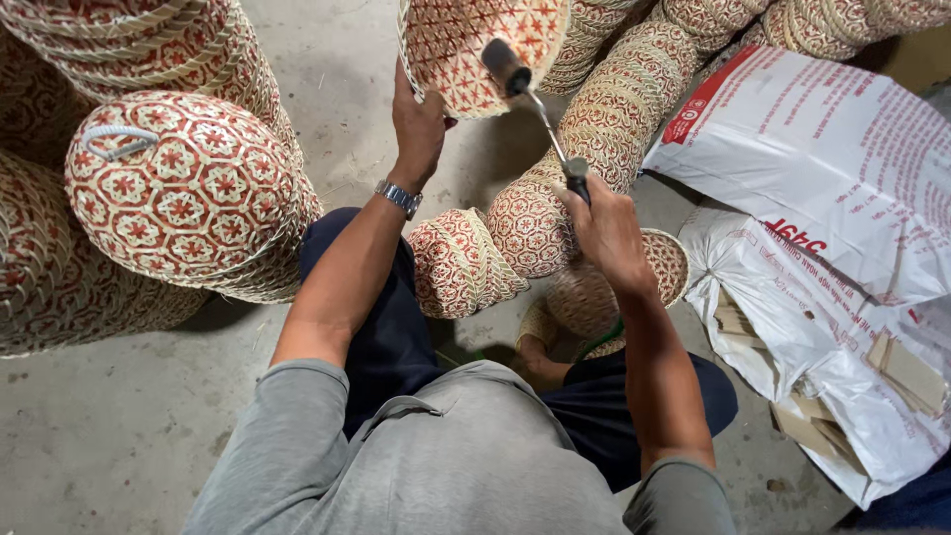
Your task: The person sits on the floor and uses a handheld blowtorch to apply heat to the surface of patterned woven baskets. They hold the basket in one hand and the torch in the other, rotating the basket to treat different areas before placing it back on a stack.
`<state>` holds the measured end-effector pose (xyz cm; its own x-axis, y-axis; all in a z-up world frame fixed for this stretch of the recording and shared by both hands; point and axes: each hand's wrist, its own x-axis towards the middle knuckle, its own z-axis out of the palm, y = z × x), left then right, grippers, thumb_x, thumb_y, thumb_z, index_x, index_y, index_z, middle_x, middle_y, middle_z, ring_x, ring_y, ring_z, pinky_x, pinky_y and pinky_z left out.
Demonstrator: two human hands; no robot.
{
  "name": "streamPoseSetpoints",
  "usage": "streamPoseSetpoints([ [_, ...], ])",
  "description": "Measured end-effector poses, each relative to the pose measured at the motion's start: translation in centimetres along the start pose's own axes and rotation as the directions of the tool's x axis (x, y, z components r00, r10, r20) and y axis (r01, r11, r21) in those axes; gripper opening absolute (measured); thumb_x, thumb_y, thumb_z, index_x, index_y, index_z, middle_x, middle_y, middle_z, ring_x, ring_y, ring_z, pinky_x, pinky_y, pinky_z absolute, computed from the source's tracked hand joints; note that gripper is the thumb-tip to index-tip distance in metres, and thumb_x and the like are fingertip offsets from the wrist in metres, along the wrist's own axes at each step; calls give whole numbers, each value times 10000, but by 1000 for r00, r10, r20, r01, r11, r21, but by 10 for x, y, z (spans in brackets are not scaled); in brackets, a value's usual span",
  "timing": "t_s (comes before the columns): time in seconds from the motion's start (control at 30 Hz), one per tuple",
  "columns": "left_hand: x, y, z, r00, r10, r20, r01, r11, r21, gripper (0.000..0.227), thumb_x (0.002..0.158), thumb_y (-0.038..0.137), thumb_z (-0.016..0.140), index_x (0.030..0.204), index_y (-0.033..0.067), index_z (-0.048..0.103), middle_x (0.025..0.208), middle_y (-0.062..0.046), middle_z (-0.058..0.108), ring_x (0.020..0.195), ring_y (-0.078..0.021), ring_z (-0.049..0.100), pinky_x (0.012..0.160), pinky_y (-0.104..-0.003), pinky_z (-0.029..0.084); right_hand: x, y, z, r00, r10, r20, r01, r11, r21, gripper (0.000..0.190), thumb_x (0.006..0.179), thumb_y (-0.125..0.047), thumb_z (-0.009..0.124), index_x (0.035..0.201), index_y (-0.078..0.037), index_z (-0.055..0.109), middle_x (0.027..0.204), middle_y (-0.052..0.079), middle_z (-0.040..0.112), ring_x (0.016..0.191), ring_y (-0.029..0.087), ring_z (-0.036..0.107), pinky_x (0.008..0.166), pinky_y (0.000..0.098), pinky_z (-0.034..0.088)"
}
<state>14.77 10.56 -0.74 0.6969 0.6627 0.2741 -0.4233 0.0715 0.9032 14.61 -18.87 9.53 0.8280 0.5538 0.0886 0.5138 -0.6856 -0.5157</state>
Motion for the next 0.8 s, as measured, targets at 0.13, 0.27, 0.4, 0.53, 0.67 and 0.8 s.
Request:
streamPoseSetpoints([
  [0.13,-6,4,8,994,-92,66,98,992,-84,502,1038,88,505,1515,72,351,1237,-123,670,865,-136,748,617,-279,656,27,-3,13,998,0,-61,-1,1000,-3,305,1085,-294,561,1050,8,570,688,145,627,548,270,608,511,468,509],
  [0.27,-5,0,6,981,-170,93,182,972,-146,451,1033,123,540,1463,72,416,1260,-99,659,920,-145,746,634,-282,652,30,-3,11,991,-131,-39,132,991,22,245,1064,-240,567,1076,3,586,696,139,627,596,263,635,551,458,517],
  [0.4,-1,-9,4,977,-203,66,212,959,-190,426,1022,122,561,1431,63,456,1281,-99,658,945,-153,746,652,-294,663,26,-10,3,1000,21,3,-21,1000,-13,260,1069,-257,552,1036,0,576,705,151,640,585,273,633,550,464,515],
  [0.53,0,-8,6,988,-157,7,157,975,-161,447,1024,139,586,1443,73,443,1310,-92,624,934,-164,745,658,-296,663,15,-8,-10,989,-147,-11,145,984,-101,280,1042,-273,607,1101,0,615,729,183,665,623,280,645,599,473,503],
  [0.67,-1,-7,7,992,-123,-28,118,984,-136,482,1002,129,579,1458,76,432,1314,-98,615,929,-170,747,651,-304,667,17,-3,-5,995,86,-46,-89,994,-66,253,1082,-229,540,1150,12,575,736,157,659,575,248,639,494,413,515],
  [0.8,-2,-6,11,981,-194,4,194,977,-89,447,1018,142,575,1444,61,467,1296,-100,635,924,-166,754,647,-297,679,37,3,8,994,3,-113,-9,999,-45,231,1084,-210,536,1166,1,580,734,149,642,556,242,599,443,390,491],
])
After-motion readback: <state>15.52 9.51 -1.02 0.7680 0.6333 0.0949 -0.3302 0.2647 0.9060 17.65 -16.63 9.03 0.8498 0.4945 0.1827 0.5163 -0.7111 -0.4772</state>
